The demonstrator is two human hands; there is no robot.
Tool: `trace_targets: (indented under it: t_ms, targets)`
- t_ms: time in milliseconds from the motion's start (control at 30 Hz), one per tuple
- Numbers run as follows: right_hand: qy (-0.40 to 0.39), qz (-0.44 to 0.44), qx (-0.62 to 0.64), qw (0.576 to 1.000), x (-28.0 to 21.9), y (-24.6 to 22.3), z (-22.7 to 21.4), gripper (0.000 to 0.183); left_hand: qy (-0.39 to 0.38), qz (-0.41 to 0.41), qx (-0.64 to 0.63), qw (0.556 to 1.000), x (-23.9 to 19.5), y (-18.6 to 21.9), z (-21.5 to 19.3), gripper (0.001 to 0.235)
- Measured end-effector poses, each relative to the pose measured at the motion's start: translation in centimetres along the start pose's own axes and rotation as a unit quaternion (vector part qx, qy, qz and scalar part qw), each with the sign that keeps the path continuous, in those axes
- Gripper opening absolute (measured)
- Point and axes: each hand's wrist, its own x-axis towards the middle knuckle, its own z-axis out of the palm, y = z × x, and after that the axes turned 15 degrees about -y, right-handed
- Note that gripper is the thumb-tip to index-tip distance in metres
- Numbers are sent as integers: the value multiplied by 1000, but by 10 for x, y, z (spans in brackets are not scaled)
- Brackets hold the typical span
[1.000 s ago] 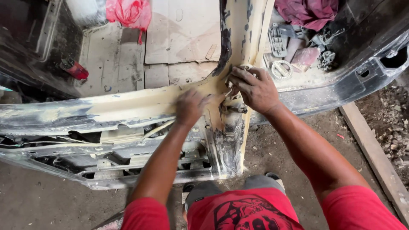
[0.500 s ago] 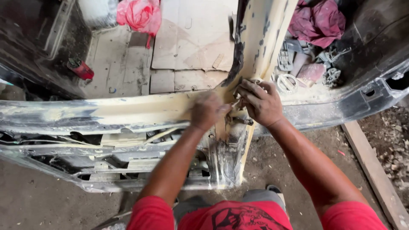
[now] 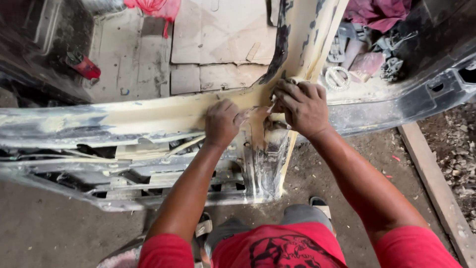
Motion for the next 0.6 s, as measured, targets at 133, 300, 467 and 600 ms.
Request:
trace_targets:
  t_ms: [133, 300, 467, 600]
  targets:
    - [-28, -16, -36, 999, -3, 2, -3, 39, 44, 14, 44, 998, 7, 20, 6, 36]
    - [-90, 2, -97, 991, -14, 1, 4, 52, 14, -39, -37, 998, 2, 9, -4, 37]
    - [-161, 17, -89, 983, -20, -3, 8, 62, 45, -9, 1, 999, 7, 17, 14, 33]
    - [-187, 21, -192, 963, -13, 0, 2, 63, 113, 34, 8, 993, 3, 15, 15, 29]
